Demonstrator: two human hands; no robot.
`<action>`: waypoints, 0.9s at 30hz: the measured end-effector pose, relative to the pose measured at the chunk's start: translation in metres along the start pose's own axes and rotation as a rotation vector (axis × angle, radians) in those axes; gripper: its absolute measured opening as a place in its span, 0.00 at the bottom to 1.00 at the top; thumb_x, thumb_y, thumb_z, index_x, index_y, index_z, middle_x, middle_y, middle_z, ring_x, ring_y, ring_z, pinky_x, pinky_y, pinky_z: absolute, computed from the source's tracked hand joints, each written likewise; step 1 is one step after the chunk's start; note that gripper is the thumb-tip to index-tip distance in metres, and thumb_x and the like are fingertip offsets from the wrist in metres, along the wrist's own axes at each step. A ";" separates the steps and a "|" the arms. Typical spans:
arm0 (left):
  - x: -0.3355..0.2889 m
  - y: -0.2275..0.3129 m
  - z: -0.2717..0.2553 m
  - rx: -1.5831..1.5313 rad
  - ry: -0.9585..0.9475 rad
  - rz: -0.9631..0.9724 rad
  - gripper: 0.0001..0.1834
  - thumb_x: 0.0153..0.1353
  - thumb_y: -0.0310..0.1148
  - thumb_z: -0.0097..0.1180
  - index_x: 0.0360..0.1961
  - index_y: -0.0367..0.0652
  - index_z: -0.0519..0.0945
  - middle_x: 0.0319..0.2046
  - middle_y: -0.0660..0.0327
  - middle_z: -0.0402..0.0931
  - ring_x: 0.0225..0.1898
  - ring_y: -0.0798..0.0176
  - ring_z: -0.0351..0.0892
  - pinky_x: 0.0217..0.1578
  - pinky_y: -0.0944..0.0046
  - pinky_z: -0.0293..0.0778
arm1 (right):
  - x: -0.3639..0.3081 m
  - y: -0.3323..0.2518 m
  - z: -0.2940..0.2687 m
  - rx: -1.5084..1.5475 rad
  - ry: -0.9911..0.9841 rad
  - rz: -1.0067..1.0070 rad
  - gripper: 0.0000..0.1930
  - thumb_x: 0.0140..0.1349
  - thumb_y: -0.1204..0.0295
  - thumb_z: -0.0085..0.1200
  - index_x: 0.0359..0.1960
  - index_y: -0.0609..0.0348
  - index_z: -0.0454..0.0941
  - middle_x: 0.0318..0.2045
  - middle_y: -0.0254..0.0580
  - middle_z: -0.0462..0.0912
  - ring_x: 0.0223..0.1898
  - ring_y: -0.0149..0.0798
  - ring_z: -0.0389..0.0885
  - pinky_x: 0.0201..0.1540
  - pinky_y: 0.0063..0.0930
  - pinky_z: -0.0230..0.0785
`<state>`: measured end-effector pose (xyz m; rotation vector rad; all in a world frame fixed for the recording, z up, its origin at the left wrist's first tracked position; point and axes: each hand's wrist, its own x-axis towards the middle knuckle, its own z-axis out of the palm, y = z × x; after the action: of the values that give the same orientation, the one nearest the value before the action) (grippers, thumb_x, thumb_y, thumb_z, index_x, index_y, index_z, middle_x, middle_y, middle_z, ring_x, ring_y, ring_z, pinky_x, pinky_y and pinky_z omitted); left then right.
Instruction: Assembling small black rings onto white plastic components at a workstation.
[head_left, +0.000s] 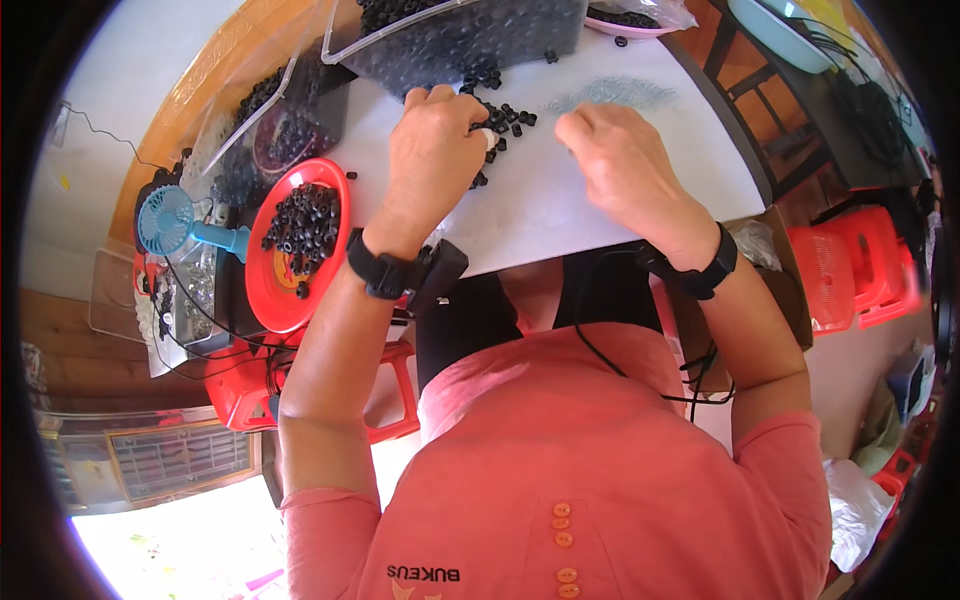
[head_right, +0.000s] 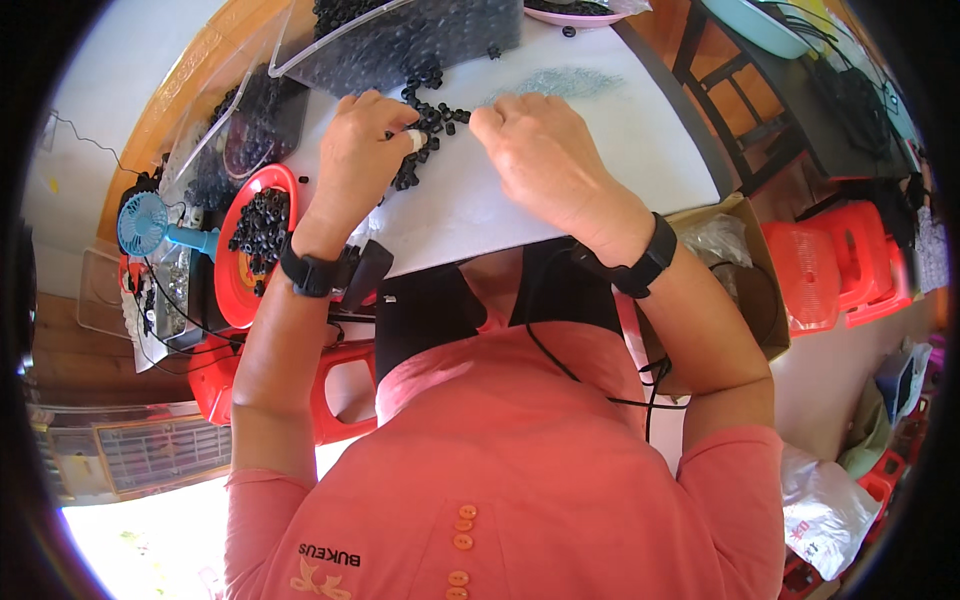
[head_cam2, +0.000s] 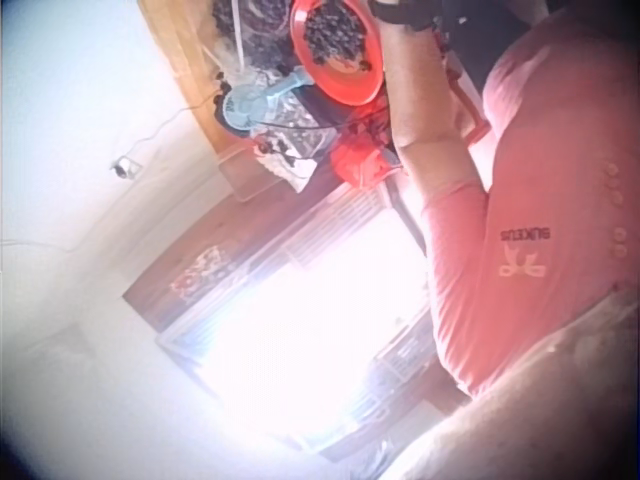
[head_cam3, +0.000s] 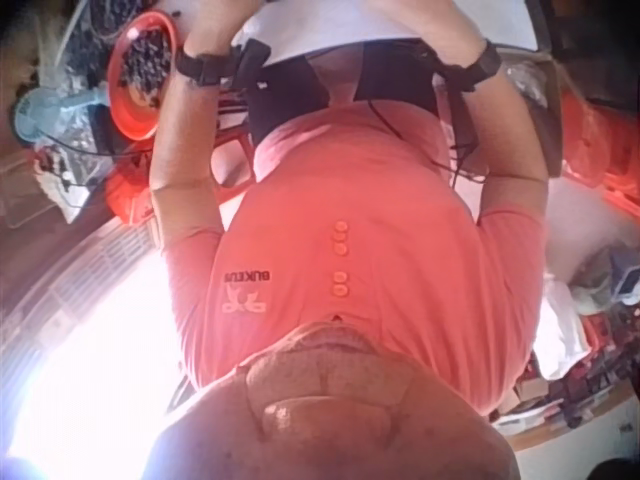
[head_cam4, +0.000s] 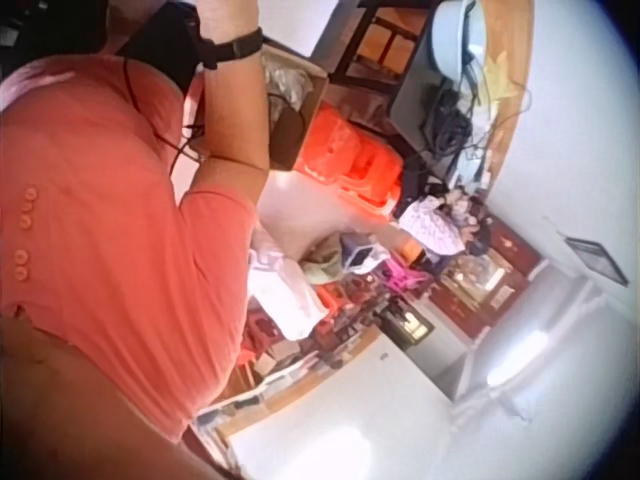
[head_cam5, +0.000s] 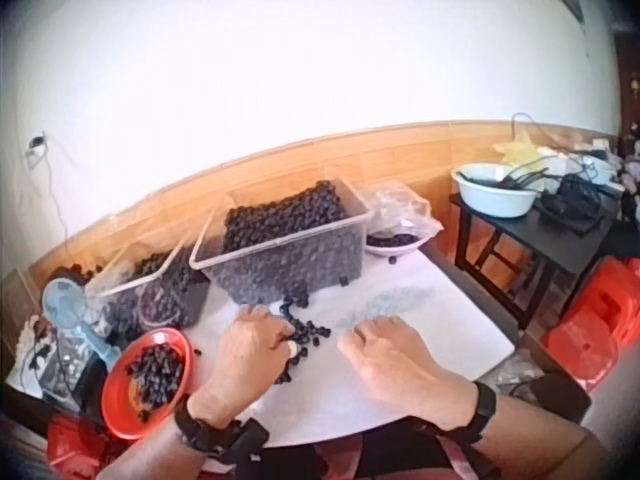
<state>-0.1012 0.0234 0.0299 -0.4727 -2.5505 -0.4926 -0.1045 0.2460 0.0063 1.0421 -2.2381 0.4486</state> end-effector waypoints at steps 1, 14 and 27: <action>0.004 -0.002 0.004 0.005 -0.003 0.002 0.09 0.49 0.28 0.63 0.34 0.41 0.86 0.31 0.57 0.79 0.39 0.52 0.75 0.40 0.55 0.73 | 0.001 0.001 -0.001 0.004 0.004 0.002 0.06 0.50 0.79 0.53 0.32 0.61 0.75 0.30 0.46 0.77 0.34 0.49 0.78 0.37 0.39 0.69; 0.019 -0.005 0.015 0.168 -0.244 0.099 0.06 0.50 0.27 0.55 0.28 0.37 0.80 0.33 0.50 0.79 0.41 0.45 0.78 0.40 0.49 0.74 | -0.001 -0.003 -0.001 0.410 0.223 0.259 0.08 0.54 0.83 0.56 0.34 0.58 0.74 0.32 0.43 0.77 0.33 0.50 0.80 0.33 0.42 0.71; 0.011 0.016 0.002 -0.208 -0.059 0.167 0.08 0.46 0.24 0.62 0.31 0.37 0.81 0.25 0.56 0.77 0.30 0.57 0.78 0.32 0.60 0.73 | -0.019 -0.023 -0.009 0.724 0.294 0.378 0.08 0.52 0.86 0.58 0.32 0.63 0.77 0.30 0.43 0.78 0.29 0.44 0.80 0.32 0.31 0.71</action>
<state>-0.1045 0.0409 0.0381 -0.7782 -2.4987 -0.6948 -0.0735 0.2472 0.0019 0.7907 -2.0248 1.5509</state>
